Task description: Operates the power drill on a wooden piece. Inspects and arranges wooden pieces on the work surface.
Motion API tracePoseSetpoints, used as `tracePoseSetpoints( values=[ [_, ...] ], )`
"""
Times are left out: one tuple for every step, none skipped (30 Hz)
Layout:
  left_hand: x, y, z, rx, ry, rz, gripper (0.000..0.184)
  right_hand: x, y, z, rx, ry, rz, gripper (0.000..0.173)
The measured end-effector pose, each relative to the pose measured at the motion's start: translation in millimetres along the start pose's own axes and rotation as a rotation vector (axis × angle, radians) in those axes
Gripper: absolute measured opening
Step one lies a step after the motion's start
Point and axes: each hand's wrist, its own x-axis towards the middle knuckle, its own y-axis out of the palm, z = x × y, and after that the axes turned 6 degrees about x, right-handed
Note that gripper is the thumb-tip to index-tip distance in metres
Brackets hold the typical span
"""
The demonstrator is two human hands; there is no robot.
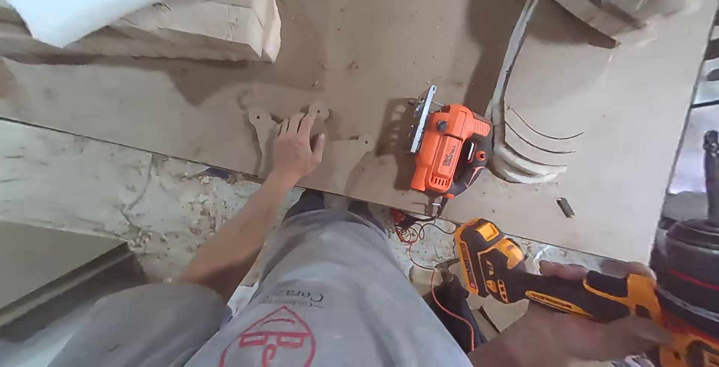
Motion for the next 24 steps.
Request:
tracePoseSetpoints(
  values=[
    [2.2,-0.3,0.0,-0.030,0.004,-0.004,0.058,-0.6,11.5,0.7,-0.013,-0.014,0.014,0.049],
    [3.5,-2.7,-0.3,-0.061,0.010,-0.006,0.059,-3.4,25.4,0.9,-0.038,-0.017,0.009,0.040],
    [2.0,-7.6,-2.0,-0.096,0.017,0.008,0.059,-8.3,38.1,1.2,-0.060,-0.001,0.012,0.033],
    [-0.7,-14.4,-4.5,-0.143,0.034,0.034,0.059,-13.7,50.4,1.7,-0.078,0.037,0.027,0.030],
    [-3.7,-14.3,-5.2,-0.168,0.075,0.024,0.058,-18.6,61.8,2.3,-0.086,0.099,0.048,0.029],
    [-8.0,-6.9,-5.5,-0.175,0.131,-0.016,0.058,-22.3,72.2,3.8,-0.085,0.189,0.078,0.030],
    [-13.6,-0.2,-8.1,-0.200,0.185,-0.025,0.057,-25.8,82.2,6.4,-0.088,0.296,0.109,0.032],
    [-18.0,4.2,-10.9,-0.224,0.241,0.001,0.056,-28.6,94.1,7.4,-0.115,0.396,0.122,0.032],
    [-20.5,5.8,-12.1,-0.237,0.305,0.052,0.056,-30.4,109.4,5.7,-0.174,0.489,0.122,0.030],
    [-20.9,5.9,-12.5,-0.235,0.370,0.110,0.055,-30.8,127.0,2.0,-0.270,0.576,0.109,0.025],
    [-19.7,6.3,-13.4,-0.236,0.439,0.147,0.053,-29.9,143.1,-3.3,-0.370,0.645,0.105,0.022],
    [-18.6,8.2,-13.9,-0.240,0.509,0.153,0.052,-28.5,155.5,-10.1,-0.456,0.689,0.125,0.021],
    [-18.6,10.3,-13.9,-0.243,0.570,0.158,0.052,-27.6,164.9,-17.8,-0.531,0.710,0.149,0.020],
    [-19.0,12.2,-14.0,-0.246,0.612,0.170,0.052,-26.7,172.0,-24.7,-0.594,0.711,0.179,0.020],
    [-18.4,13.6,-14.2,-0.248,0.633,0.188,0.052,-24.4,177.3,-31.2,-0.648,0.702,0.213,0.020],
    [-16.9,14.8,-14.8,-0.249,0.639,0.203,0.052,-21.1,181.5,-37.0,-0.697,0.685,0.248,0.021],
    [-15.7,15.7,-15.7,-0.242,0.639,0.222,0.053,-17.7,185.6,-41.2,-0.745,0.669,0.277,0.022],
    [-14.8,15.7,-16.5,-0.237,0.634,0.250,0.054,-14.1,189.6,-43.8,-0.785,0.660,0.302,0.023],
    [-14.5,15.8,-17.2,-0.236,0.631,0.273,0.054,-10.6,193.2,-45.3,-0.816,0.653,0.321,0.024],
    [-14.4,15.4,-17.6,-0.239,0.632,0.290,0.055,-7.2,196.0,-46.0,-0.845,0.648,0.342,0.024],
    [-13.5,14.7,-17.5,-0.239,0.633,0.304,0.055,-3.1,198.5,-47.1,-0.871,0.644,0.355,0.024],
    [-12.4,13.8,-17.2,-0.237,0.635,0.315,0.055,0.9,200.3,-48.3,-0.893,0.643,0.369,0.026],
    [-11.9,13.3,-16.8,-0.234,0.637,0.322,0.055,4.3,201.8,-49.5,-0.920,0.646,0.380,0.027],
    [-12.0,13.3,-16.3,-0.233,0.639,0.327,0.055,6.6,203.3,-50.2,-0.953,0.651,0.384,0.028]
  ],
)
